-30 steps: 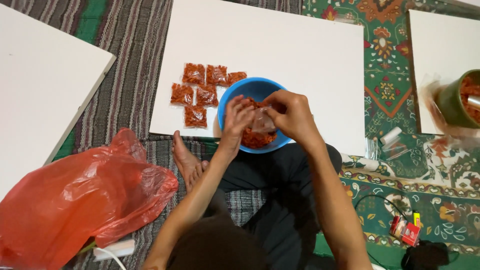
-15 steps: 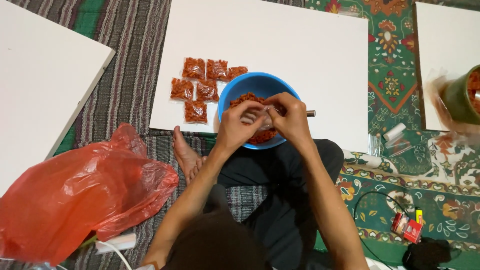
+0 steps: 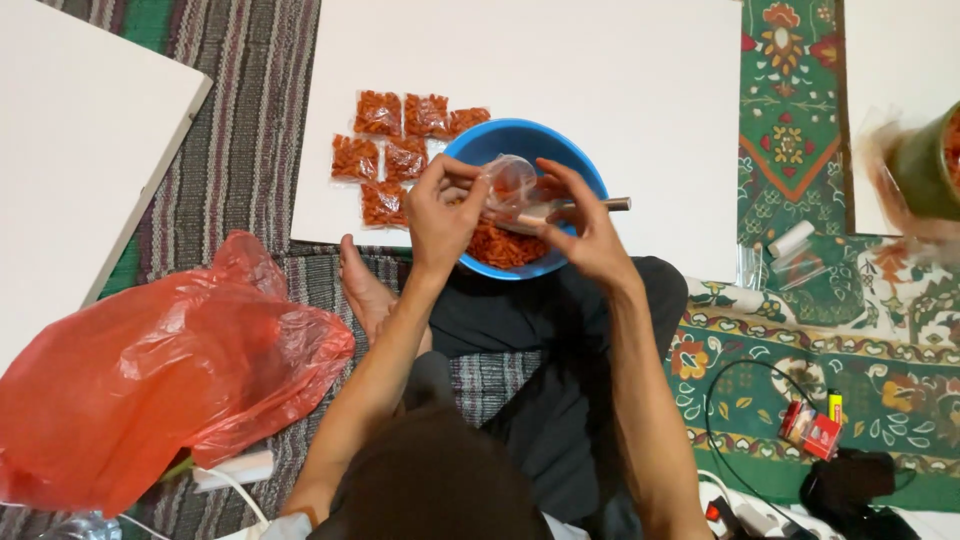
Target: A person is sitting on the floor, using a metal scoop to fill small plastic bags with snacks from a large blue bowl.
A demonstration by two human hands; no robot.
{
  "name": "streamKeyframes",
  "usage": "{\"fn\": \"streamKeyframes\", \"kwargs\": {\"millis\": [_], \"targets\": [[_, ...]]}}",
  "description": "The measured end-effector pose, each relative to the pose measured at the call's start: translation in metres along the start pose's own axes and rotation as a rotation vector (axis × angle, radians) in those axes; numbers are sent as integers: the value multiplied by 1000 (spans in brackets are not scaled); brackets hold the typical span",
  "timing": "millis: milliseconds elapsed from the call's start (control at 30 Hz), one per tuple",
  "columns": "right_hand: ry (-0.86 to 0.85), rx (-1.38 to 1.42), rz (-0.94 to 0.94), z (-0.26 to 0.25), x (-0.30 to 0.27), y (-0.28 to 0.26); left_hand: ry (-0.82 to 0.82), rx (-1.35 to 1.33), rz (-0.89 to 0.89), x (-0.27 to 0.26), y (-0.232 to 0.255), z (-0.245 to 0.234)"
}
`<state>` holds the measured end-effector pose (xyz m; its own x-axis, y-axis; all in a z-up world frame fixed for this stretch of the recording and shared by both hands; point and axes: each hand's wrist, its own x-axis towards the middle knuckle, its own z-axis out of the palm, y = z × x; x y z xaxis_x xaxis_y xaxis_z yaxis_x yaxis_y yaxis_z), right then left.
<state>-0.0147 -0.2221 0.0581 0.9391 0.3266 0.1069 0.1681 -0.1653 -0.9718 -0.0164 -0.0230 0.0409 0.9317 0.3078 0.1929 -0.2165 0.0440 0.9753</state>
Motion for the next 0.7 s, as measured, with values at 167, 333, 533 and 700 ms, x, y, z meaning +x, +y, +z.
{"fn": "streamKeyframes", "kwargs": {"millis": [167, 333, 533, 700], "targets": [[149, -146, -47, 50, -3, 22, -100, -91, -92, -10, -5, 11], [422, -211, 58, 53, 2, 30, -214, -98, -127, -7, 10, 6], [511, 405, 103, 35, 3, -6, -170, 52, -120, -9, -19, 5], [462, 220, 54, 58, -2, -33, -384, -547, -618, -24, -7, 19]]}}
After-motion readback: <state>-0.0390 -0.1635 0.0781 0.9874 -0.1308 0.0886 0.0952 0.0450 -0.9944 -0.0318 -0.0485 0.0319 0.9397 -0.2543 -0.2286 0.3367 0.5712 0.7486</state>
